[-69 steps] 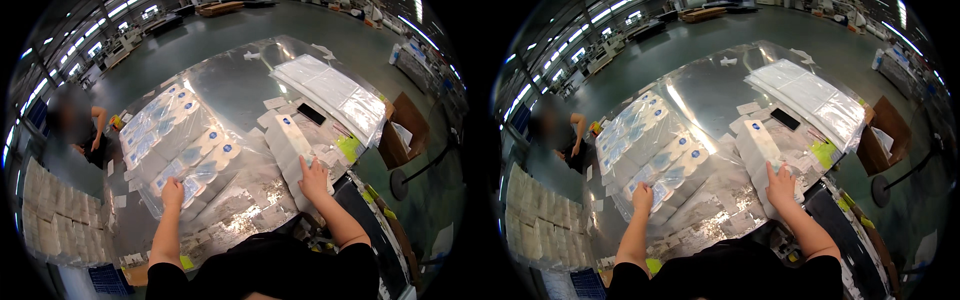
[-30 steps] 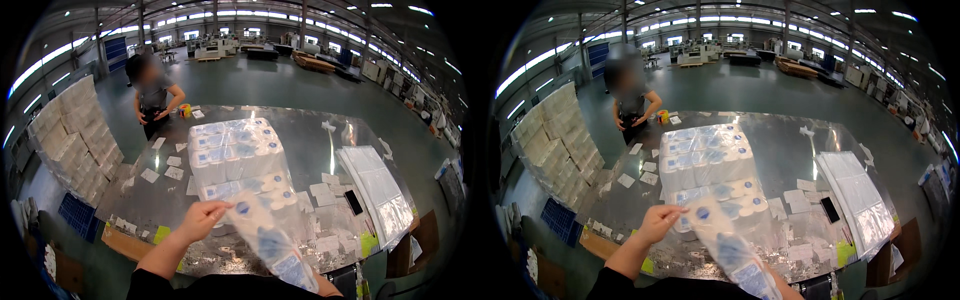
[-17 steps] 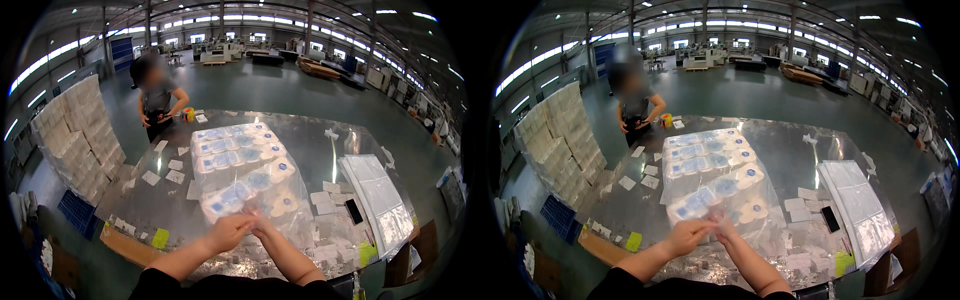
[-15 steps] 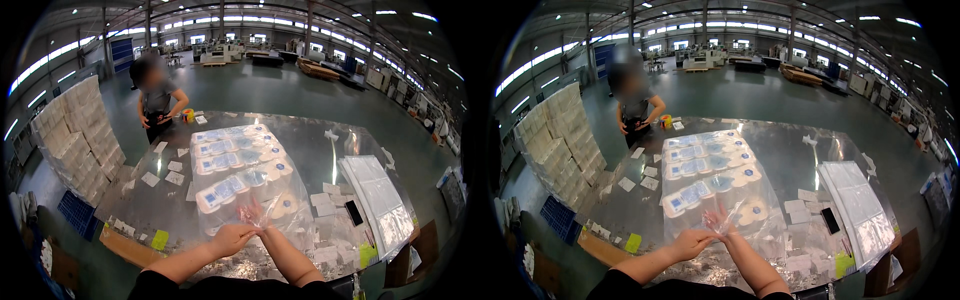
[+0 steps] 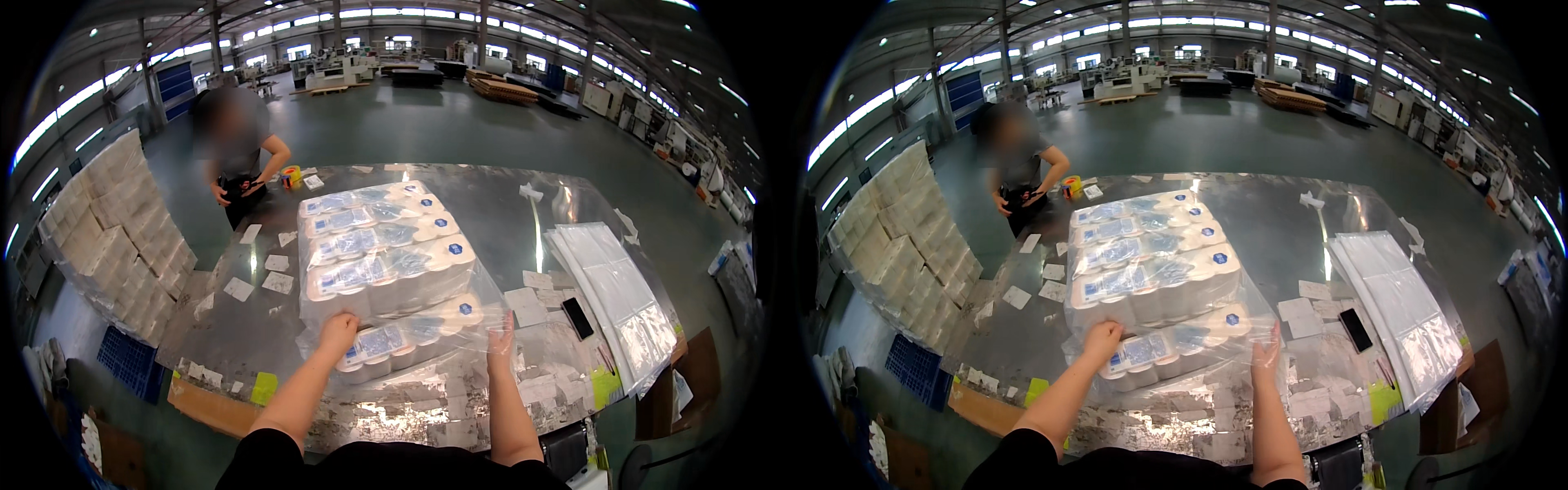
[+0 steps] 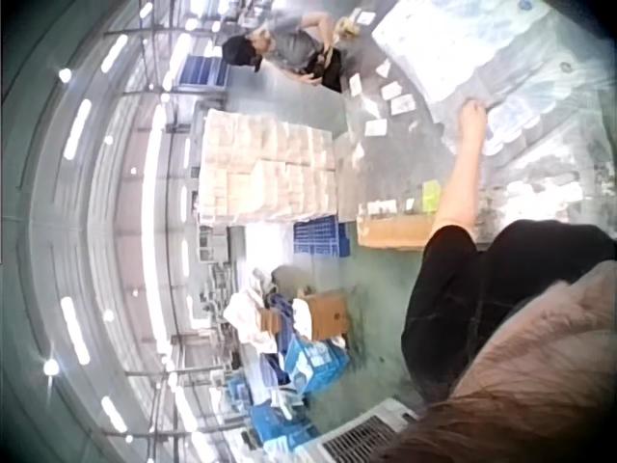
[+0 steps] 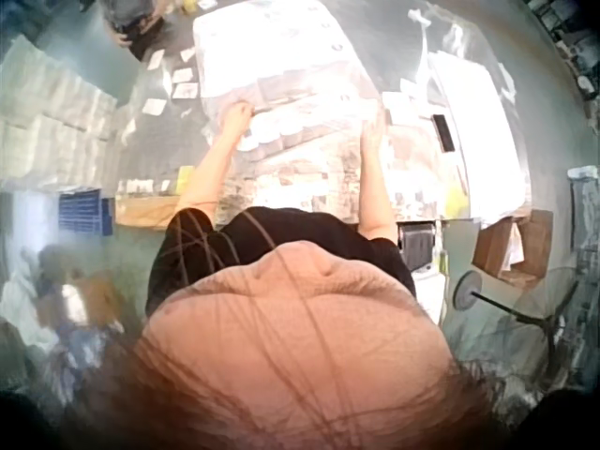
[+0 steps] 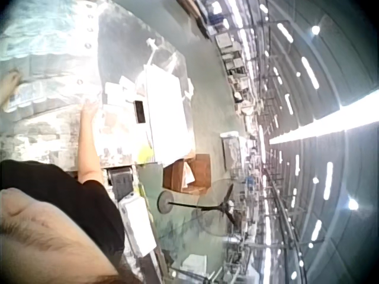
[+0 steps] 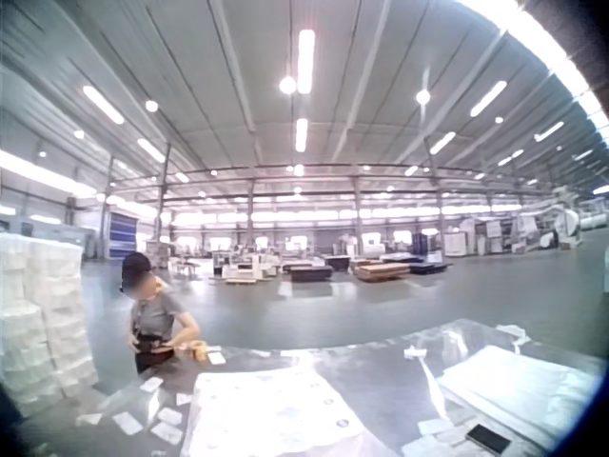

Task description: The person places individual packs of tissue paper onto a large plastic sheet on a table. They then fold the plastic sheet over the packs to wrap them. The person repeats this process, handling the packs and the plastic sheet by hand.

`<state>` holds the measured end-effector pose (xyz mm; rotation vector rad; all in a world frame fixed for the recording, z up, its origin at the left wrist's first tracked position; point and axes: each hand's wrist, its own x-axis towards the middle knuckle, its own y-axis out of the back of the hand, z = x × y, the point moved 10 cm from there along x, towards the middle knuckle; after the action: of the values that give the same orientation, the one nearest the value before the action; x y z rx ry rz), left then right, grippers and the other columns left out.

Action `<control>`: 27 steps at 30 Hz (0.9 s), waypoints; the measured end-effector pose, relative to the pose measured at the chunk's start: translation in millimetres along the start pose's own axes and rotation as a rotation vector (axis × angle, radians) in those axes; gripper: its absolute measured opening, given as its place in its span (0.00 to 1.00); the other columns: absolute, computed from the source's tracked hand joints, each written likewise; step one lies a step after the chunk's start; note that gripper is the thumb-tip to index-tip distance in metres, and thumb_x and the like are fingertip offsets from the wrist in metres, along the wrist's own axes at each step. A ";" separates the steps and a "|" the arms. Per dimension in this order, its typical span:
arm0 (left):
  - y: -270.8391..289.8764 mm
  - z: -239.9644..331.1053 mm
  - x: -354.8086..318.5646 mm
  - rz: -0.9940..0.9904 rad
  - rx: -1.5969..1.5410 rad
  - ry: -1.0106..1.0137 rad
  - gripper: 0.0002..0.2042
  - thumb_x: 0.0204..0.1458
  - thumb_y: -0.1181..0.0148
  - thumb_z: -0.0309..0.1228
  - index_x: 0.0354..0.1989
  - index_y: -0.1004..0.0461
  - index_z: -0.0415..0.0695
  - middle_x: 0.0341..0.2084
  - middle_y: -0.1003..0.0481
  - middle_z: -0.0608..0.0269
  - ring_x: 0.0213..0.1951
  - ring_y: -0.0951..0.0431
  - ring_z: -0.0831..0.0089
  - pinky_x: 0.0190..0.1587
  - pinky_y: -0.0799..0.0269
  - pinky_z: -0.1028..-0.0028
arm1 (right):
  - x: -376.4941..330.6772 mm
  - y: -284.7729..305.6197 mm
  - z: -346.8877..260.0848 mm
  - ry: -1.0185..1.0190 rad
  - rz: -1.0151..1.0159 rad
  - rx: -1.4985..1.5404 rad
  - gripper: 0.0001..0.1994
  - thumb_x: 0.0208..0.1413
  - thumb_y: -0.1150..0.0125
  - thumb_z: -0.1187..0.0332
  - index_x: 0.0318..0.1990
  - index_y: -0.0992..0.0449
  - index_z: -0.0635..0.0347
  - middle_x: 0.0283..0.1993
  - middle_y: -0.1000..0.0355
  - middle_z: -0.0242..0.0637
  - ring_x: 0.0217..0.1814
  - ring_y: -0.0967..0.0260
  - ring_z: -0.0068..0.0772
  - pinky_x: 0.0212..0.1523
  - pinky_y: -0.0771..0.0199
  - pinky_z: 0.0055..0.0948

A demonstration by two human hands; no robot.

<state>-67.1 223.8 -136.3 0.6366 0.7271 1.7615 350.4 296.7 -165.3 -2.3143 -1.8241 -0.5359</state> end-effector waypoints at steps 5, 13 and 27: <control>-29.9 50.2 -28.0 0.044 0.150 -0.068 0.11 0.54 0.53 0.37 0.37 0.25 0.48 0.32 0.23 0.53 0.37 0.24 0.53 0.40 0.30 0.58 | -80.7 39.6 32.4 0.081 -0.008 -0.692 0.32 0.47 0.45 0.68 0.63 0.44 0.60 0.63 0.47 0.58 0.67 0.52 0.58 0.65 0.54 0.51; -18.4 39.5 -13.7 0.113 0.224 -0.111 0.10 0.54 0.52 0.36 0.37 0.25 0.48 0.33 0.23 0.54 0.36 0.24 0.54 0.39 0.30 0.58 | -156.3 -3.0 28.3 0.147 -0.257 -1.024 0.21 0.48 0.46 0.64 0.52 0.30 0.56 0.60 0.41 0.50 0.65 0.48 0.51 0.61 0.50 0.56; -11.7 37.5 -15.2 0.133 0.255 -0.057 0.10 0.52 0.51 0.36 0.38 0.25 0.50 0.33 0.23 0.55 0.37 0.23 0.56 0.41 0.29 0.58 | -169.7 3.4 15.5 0.236 -0.235 -0.991 0.20 0.46 0.45 0.67 0.50 0.28 0.58 0.57 0.38 0.49 0.62 0.44 0.51 0.59 0.46 0.55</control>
<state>-28.3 218.3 -120.8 0.9217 0.8952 1.7774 322.9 146.5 -241.1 -2.3185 -1.9628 -2.0288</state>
